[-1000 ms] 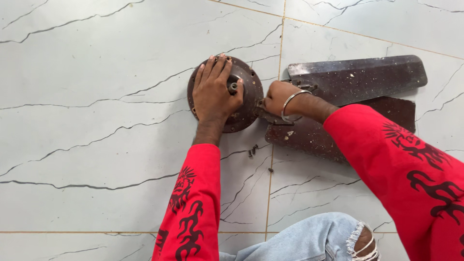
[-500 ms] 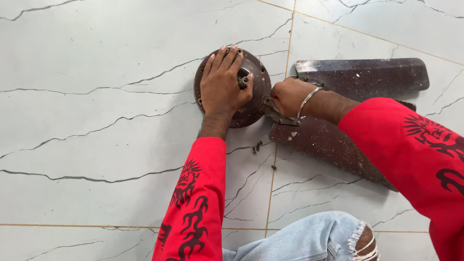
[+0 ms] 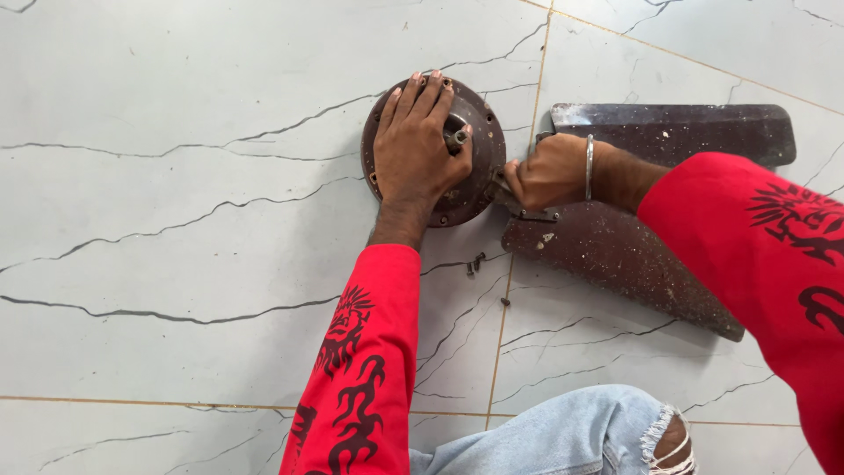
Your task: The person assembles a ceiling fan by attaching blades to the central hub using a wrench and screws. They tighten each blade sequentially while sitting on the floor.
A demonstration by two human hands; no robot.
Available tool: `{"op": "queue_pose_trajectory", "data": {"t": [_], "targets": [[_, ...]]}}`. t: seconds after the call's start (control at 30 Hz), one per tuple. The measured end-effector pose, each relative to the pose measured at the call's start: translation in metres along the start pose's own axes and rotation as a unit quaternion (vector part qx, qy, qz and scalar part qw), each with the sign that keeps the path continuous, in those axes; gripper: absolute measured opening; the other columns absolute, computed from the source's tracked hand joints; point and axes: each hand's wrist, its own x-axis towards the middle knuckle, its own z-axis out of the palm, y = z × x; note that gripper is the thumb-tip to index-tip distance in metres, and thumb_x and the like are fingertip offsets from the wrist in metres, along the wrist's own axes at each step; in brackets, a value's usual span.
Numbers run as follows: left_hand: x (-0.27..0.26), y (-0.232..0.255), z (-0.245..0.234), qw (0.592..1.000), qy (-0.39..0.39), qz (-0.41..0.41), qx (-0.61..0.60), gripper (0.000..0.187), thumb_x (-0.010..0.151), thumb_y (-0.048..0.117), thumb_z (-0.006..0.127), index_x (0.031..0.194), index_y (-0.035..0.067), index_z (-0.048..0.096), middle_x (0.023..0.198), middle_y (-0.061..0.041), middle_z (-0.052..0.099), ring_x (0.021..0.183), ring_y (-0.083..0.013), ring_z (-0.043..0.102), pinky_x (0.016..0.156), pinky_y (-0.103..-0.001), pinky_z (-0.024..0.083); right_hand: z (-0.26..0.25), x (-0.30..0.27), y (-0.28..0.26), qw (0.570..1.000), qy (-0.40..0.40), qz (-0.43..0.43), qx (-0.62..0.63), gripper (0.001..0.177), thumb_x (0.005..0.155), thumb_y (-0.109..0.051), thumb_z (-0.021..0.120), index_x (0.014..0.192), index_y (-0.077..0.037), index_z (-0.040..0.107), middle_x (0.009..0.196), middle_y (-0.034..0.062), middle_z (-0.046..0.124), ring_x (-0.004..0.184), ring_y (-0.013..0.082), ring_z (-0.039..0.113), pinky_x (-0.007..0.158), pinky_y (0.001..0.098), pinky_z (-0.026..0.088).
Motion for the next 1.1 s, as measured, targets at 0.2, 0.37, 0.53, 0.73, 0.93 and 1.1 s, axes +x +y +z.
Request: {"op": "queue_pose_trajectory", "data": {"t": [0.2, 0.37, 0.53, 0.73, 0.93, 1.1], "targets": [[0.001, 0.000, -0.003, 1.000, 0.009, -0.001, -0.005, 0.053, 0.085, 0.034, 0.069, 0.132, 0.011, 0.069, 0.149, -0.008, 0.058, 0.143, -0.0243, 0.046, 0.122, -0.042, 0.031, -0.019, 0.004, -0.002, 0.984, -0.080, 0.094, 0.125, 0.033, 0.106, -0.015, 0.046, 0.078, 0.000, 0.056, 0.048, 0.0063, 0.056, 0.046, 0.0203, 0.068, 0.038, 0.0352, 0.056], [-0.002, 0.002, -0.001, 1.000, 0.010, -0.005, -0.010, 0.052, 0.086, 0.034, 0.069, 0.133, 0.011, 0.068, 0.148, -0.007, 0.058, 0.144, -0.0237, 0.046, 0.123, -0.042, 0.032, -0.036, 0.010, -0.017, 0.868, -0.071, 0.301, 0.389, 0.023, 0.091, -0.014, 0.059, 0.079, 0.003, 0.068, 0.063, 0.0224, 0.064, 0.061, 0.0372, 0.072, 0.058, 0.0459, 0.060], [-0.001, 0.003, -0.001, 1.000, 0.019, -0.001, -0.003, 0.053, 0.086, 0.034, 0.069, 0.133, 0.010, 0.068, 0.148, -0.007, 0.058, 0.144, -0.0242, 0.046, 0.123, -0.042, 0.032, -0.028, 0.013, -0.019, 0.717, 0.010, 0.425, 0.553, 0.033, 0.096, -0.017, 0.058, 0.077, 0.006, 0.073, 0.066, 0.0288, 0.068, 0.061, 0.0383, 0.069, 0.069, 0.0473, 0.059], [-0.005, 0.001, 0.003, 0.999, 0.030, -0.011, -0.008, 0.054, 0.085, 0.034, 0.069, 0.133, 0.010, 0.068, 0.148, -0.008, 0.058, 0.143, -0.0244, 0.046, 0.122, -0.042, 0.031, -0.014, 0.025, -0.019, 0.675, -0.056, 0.465, 0.571, 0.027, 0.093, -0.024, 0.062, 0.089, -0.004, 0.081, 0.078, 0.0193, 0.073, 0.060, 0.0281, 0.063, 0.074, 0.0510, 0.056], [-0.005, 0.000, 0.001, 0.999, 0.022, -0.018, -0.016, 0.052, 0.086, 0.035, 0.069, 0.133, 0.011, 0.069, 0.148, -0.007, 0.058, 0.144, -0.0240, 0.046, 0.123, -0.042, 0.032, -0.035, 0.004, -0.012, 0.753, -0.009, 0.392, 0.529, 0.031, 0.100, -0.022, 0.053, 0.093, -0.001, 0.075, 0.070, 0.0163, 0.069, 0.063, 0.0295, 0.069, 0.073, 0.0453, 0.058], [-0.004, 0.000, 0.001, 0.999, 0.033, -0.014, -0.012, 0.052, 0.085, 0.035, 0.070, 0.132, 0.010, 0.069, 0.147, -0.008, 0.059, 0.142, -0.0245, 0.047, 0.122, -0.043, 0.032, -0.045, -0.003, -0.009, 0.828, -0.077, 0.337, 0.442, 0.036, 0.104, -0.021, 0.043, 0.087, 0.000, 0.067, 0.066, 0.0128, 0.063, 0.055, 0.0287, 0.065, 0.064, 0.0480, 0.058]]}}
